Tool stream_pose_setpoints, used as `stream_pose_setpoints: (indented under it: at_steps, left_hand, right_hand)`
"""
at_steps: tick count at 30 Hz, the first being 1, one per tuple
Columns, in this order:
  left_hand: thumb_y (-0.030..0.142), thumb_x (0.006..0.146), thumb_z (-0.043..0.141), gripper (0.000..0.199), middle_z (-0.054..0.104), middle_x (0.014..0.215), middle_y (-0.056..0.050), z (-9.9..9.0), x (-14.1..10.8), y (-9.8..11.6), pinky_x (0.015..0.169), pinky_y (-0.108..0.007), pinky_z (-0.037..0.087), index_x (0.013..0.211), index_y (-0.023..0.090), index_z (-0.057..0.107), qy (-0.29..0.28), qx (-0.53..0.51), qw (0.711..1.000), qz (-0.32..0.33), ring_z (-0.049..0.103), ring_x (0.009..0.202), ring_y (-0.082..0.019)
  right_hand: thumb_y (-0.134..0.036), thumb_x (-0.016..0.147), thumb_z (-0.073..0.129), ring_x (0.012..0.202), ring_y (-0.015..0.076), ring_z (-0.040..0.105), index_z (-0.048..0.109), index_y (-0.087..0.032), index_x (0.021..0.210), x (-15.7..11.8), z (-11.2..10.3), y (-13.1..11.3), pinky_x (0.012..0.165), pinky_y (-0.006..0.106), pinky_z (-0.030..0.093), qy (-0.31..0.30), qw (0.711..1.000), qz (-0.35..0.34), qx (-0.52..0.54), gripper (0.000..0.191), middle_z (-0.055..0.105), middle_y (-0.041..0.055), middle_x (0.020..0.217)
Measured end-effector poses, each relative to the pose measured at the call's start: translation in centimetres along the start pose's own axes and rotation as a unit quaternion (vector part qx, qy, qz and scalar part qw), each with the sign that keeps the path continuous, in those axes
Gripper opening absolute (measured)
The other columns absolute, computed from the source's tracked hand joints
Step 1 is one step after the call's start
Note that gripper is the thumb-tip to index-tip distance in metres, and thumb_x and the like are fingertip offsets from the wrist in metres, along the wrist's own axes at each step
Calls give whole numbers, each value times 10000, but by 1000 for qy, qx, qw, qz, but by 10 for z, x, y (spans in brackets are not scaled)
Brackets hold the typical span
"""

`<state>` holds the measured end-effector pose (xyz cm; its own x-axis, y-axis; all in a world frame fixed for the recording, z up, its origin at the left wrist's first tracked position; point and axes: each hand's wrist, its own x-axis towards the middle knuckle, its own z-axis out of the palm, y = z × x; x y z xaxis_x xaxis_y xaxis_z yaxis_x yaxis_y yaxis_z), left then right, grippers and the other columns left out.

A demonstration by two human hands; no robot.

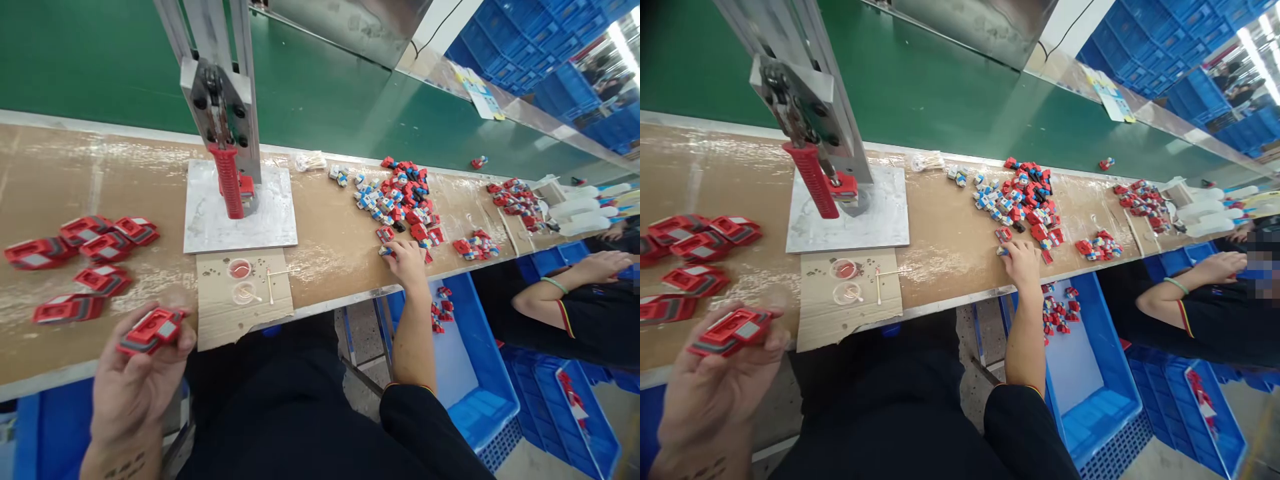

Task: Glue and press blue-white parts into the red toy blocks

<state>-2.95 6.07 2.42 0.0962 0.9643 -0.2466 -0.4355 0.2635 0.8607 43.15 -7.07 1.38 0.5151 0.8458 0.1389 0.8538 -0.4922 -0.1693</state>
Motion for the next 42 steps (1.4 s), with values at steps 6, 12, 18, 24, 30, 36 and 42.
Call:
stream_pose_setpoints:
  at_steps: [6, 12, 18, 24, 30, 36, 42]
  left_hand:
    - [560, 673, 989, 588, 850, 1045, -153, 7, -16, -10, 616, -280, 646, 1125, 209, 855, -98, -14, 995, 1, 756, 715, -205]
    - [493, 902, 845, 525, 789, 1259, -191, 29, -27, -23, 709, -296, 646, 1328, 197, 769, -243, -7, 970, 10, 780, 857, -220]
    - [380, 951, 818, 443, 774, 1344, -147, 30, -28, -26, 825, -320, 660, 1357, 274, 678, -291, -42, 956, 17, 801, 916, -199]
    - [356, 964, 802, 374, 730, 1419, -142, 24, -29, -38, 971, -372, 645, 1304, 253, 688, -255, -14, 966, 36, 800, 1064, -230]
    - [262, 993, 760, 355, 723, 1424, -100, 19, -29, -46, 1053, -346, 618, 1340, 285, 685, -204, 46, 970, 120, 755, 1247, -240]
    - [150, 1013, 694, 344, 684, 1498, -156, 19, -30, -49, 1100, -368, 612, 1344, 243, 690, -206, 118, 950, 203, 693, 1379, -271]
    - [133, 974, 728, 505, 607, 1583, -210, 14, -32, -51, 1074, -345, 630, 1457, 231, 618, -232, 174, 930, 226, 644, 1439, -303]
  right_hand:
    - [-299, 979, 657, 1046, 258, 686, 660, -293, 1177, -37, -1, -81, 888, 439, 579, 125, 924, -125, 338, 198, 673, 85, 1162]
    - [-348, 964, 748, 831, 179, 734, 607, -351, 1155, -77, 17, -185, 691, 351, 662, 55, 747, -192, 634, 237, 645, 18, 1071]
    - [-394, 934, 793, 791, 188, 737, 623, -347, 1047, -78, 21, -208, 609, 331, 625, -6, 705, -181, 685, 209, 656, 20, 1046]
    - [-590, 974, 696, 695, 218, 741, 604, -321, 1228, -96, 19, -223, 582, 379, 625, -82, 704, -57, 704, 381, 738, 50, 962]
    - [-530, 1004, 700, 578, 169, 709, 647, -265, 1179, -109, 9, -245, 543, 306, 590, -125, 714, 0, 689, 321, 767, 6, 809]
    - [-540, 1009, 690, 596, 148, 709, 615, -248, 1072, -109, 8, -255, 551, 268, 569, -130, 737, -1, 663, 307, 778, 0, 802]
    - [-542, 999, 701, 743, 166, 740, 629, -251, 1045, -108, 8, -256, 651, 279, 589, -136, 761, -9, 634, 303, 785, 24, 874]
